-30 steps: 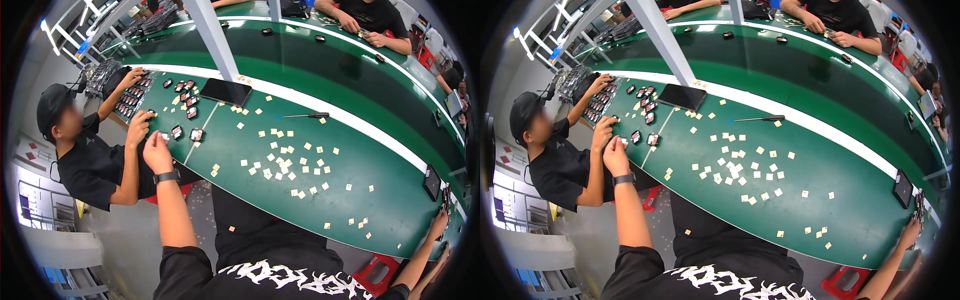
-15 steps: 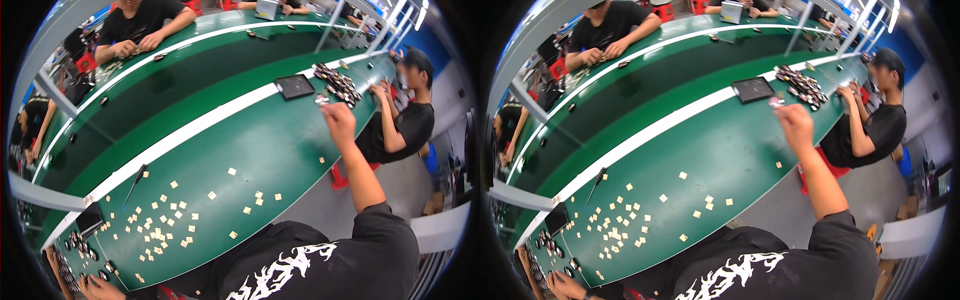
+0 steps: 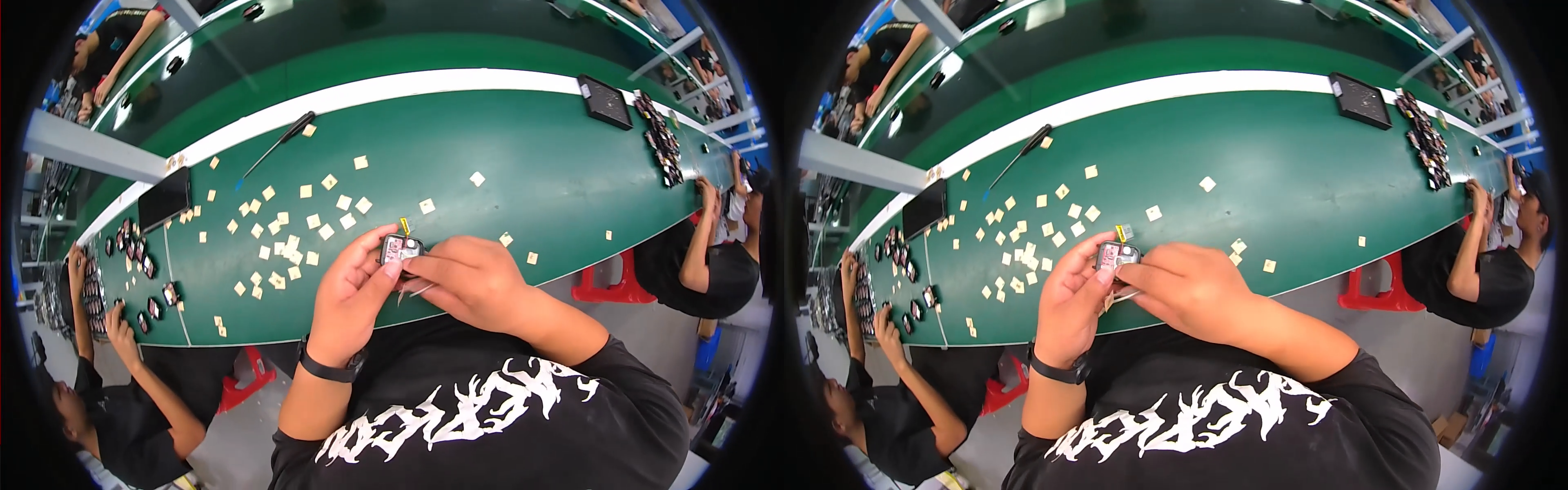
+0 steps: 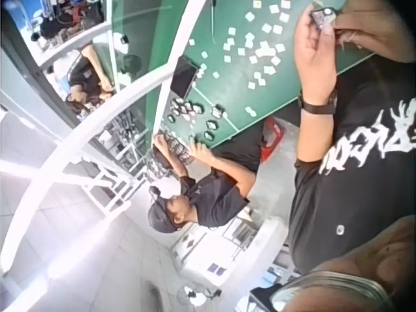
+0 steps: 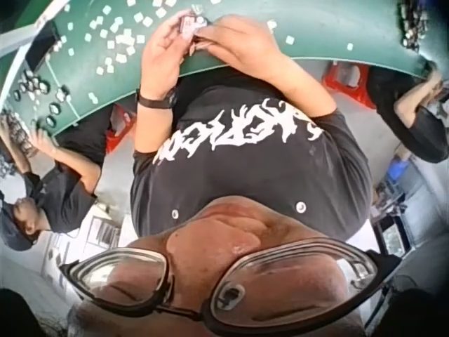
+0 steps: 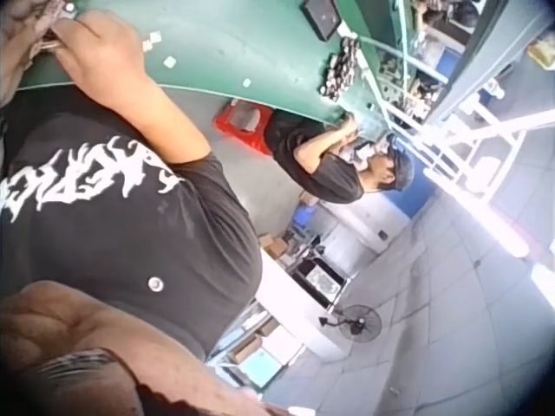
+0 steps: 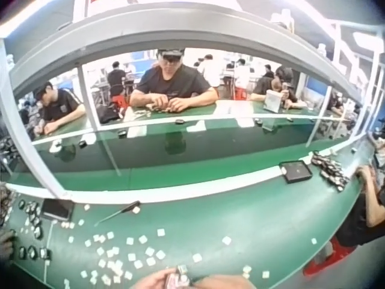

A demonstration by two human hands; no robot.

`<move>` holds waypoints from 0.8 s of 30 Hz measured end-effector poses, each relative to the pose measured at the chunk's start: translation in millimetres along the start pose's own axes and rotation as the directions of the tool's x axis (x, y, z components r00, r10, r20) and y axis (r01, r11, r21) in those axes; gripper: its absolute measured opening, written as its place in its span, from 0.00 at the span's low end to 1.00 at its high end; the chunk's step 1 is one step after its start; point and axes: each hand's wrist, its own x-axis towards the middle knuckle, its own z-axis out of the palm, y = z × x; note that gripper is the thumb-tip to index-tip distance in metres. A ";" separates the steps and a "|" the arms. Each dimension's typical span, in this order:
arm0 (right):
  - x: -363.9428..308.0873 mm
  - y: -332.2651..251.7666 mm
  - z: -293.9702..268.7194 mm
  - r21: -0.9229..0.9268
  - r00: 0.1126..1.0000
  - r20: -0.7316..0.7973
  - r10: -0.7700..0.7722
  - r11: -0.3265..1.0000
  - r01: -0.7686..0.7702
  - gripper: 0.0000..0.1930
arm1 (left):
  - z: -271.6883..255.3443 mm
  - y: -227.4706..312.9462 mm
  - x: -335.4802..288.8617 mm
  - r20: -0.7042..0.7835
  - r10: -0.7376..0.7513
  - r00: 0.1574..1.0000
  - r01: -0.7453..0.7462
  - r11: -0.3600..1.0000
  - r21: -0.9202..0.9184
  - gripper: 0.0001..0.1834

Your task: Manually assemble small electronic components by applying adhesive stickers to watch-like frames.

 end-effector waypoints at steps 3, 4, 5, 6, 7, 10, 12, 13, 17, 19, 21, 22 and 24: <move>-4.1 -5.2 -8.2 0.087 0.984 0.075 0.161 0.982 -0.167 0.16 | -10.0 -7.6 -2.9 -0.107 0.053 0.993 -0.049 0.998 0.038 0.18; -4.7 -6.3 -9.7 0.098 0.969 0.094 0.229 0.966 -0.237 0.15 | -10.9 -7.7 -5.3 -0.115 0.049 0.992 -0.045 0.998 0.040 0.18; -4.4 -6.9 -10.0 0.106 0.954 0.047 0.296 0.948 -0.299 0.10 | -10.6 -7.0 -5.9 -0.130 0.065 0.989 -0.056 0.996 0.068 0.16; -6.0 -6.2 -11.7 0.108 0.953 0.047 0.298 0.947 -0.302 0.10 | -9.9 -6.4 -6.1 -0.144 0.081 0.986 -0.067 0.993 0.096 0.15; -8.8 -4.7 -14.8 0.040 0.925 0.060 0.375 0.925 -0.377 0.11 | -9.0 -6.1 -5.6 -0.155 0.085 0.984 -0.072 0.994 0.083 0.13; -9.5 -0.2 -17.4 -0.102 0.881 0.043 0.471 0.879 -0.465 0.22 | -11.2 -12.8 -2.2 -0.180 0.120 0.976 -0.105 0.990 0.088 0.15; -7.3 -1.2 -20.7 -0.197 0.836 0.106 0.538 0.836 -0.513 0.23 | -7.8 -9.7 -1.8 -0.188 0.102 0.977 -0.090 0.993 0.072 0.15; -7.1 -0.4 -18.0 -0.196 0.833 0.110 0.542 0.834 -0.516 0.23 | -7.3 -11.1 -0.1 -0.178 0.144 0.974 -0.131 0.988 0.082 0.15; -6.1 0.2 -9.1 -0.074 0.850 0.051 0.524 0.851 -0.521 0.25 | -10.4 -13.3 -0.3 -0.166 0.166 0.972 -0.155 0.985 0.080 0.15; -3.8 -2.7 -10.6 -0.084 0.848 0.089 0.522 0.853 -0.516 0.25 | -10.5 -14.5 -1.9 -0.179 0.165 0.970 -0.155 0.986 0.068 0.14; 0.0 -6.2 -15.0 -0.169 0.813 0.223 0.537 0.843 -0.511 0.23 | -9.5 -17.8 -1.7 -0.188 0.210 0.959 -0.193 0.976 0.106 0.12; 0.1 -6.3 -14.1 -0.170 0.812 0.229 0.537 0.844 -0.509 0.23 | -9.5 -18.6 -2.1 -0.194 0.209 0.958 -0.192 0.976 0.102 0.12; -0.5 -7.1 -13.5 -0.167 0.809 0.246 0.534 0.845 -0.507 0.18 | -7.2 -19.1 -2.8 -0.195 0.227 0.954 -0.200 0.969 0.145 0.10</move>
